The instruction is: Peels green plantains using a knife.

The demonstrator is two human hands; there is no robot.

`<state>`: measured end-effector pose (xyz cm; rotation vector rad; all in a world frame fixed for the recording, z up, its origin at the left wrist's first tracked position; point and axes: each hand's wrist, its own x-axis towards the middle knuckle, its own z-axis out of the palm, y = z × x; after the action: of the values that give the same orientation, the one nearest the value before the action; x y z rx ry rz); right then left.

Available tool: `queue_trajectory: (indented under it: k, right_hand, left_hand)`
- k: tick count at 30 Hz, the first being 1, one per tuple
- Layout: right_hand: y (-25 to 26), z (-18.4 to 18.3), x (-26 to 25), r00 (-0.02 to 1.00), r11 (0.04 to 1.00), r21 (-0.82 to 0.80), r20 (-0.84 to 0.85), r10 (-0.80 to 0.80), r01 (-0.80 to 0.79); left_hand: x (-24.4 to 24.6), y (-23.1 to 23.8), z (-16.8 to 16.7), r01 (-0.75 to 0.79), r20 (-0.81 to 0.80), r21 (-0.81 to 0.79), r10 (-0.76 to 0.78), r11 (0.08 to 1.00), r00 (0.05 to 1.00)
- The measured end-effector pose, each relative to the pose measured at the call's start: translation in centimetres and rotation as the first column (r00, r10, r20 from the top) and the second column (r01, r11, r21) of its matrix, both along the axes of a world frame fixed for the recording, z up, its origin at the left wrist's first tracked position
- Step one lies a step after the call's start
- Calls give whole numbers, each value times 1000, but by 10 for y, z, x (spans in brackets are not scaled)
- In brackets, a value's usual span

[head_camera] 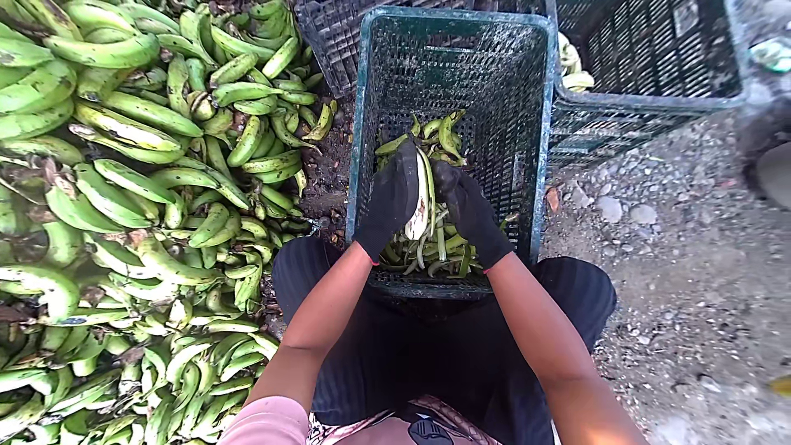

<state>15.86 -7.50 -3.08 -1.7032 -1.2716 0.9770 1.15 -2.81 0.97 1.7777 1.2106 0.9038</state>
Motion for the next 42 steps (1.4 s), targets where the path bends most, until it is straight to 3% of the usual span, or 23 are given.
queue_trajectory:
  k: [3,7,11,12,14,16,18,21,24,28,36,38,42]
  right_hand:
    - [-4,4,2,998,999,39,-57,0,2]
    - [-1,-2,7,995,997,27,-65,-76,78]
    - [4,-14,18,984,979,187,-174,-49,82]
    - [4,-13,20,993,974,218,-111,-43,67]
    - [0,-5,24,983,979,199,185,-3,-34]
    - [-3,-3,28,906,963,204,416,78,-176]
    - [-6,-3,26,851,919,268,511,119,-289]
    - [-12,-2,22,802,834,373,584,130,-407]
    - [-15,-2,19,768,774,432,631,107,-463]
    - [-17,-2,18,767,750,457,634,103,-478]
    - [-21,4,6,736,873,324,675,57,-365]
    - [-19,2,0,760,906,304,649,30,-295]
    - [-5,-1,-6,894,993,117,445,-38,-15]
  left_hand:
    - [-4,2,-6,117,109,100,-127,988,986]
    - [-3,-3,-12,283,57,223,-302,933,951]
    - [-3,12,-10,370,469,-128,-272,920,840]
    - [-7,19,-9,392,580,-184,-223,901,783]
    - [-14,27,-6,386,702,-234,-120,892,702]
    - [-28,29,0,373,644,-205,-163,905,748]
    - [-36,31,6,380,617,-197,-186,904,764]
    - [-44,38,11,508,764,-275,-136,816,631]
    - [-49,45,11,558,810,-294,-108,776,577]
    - [-47,42,13,552,815,-337,-58,763,577]
    - [-41,40,6,486,725,-261,-163,834,669]
    - [-36,40,0,468,709,-243,-174,850,683]
    - [-23,33,-8,244,526,-219,-97,945,845]
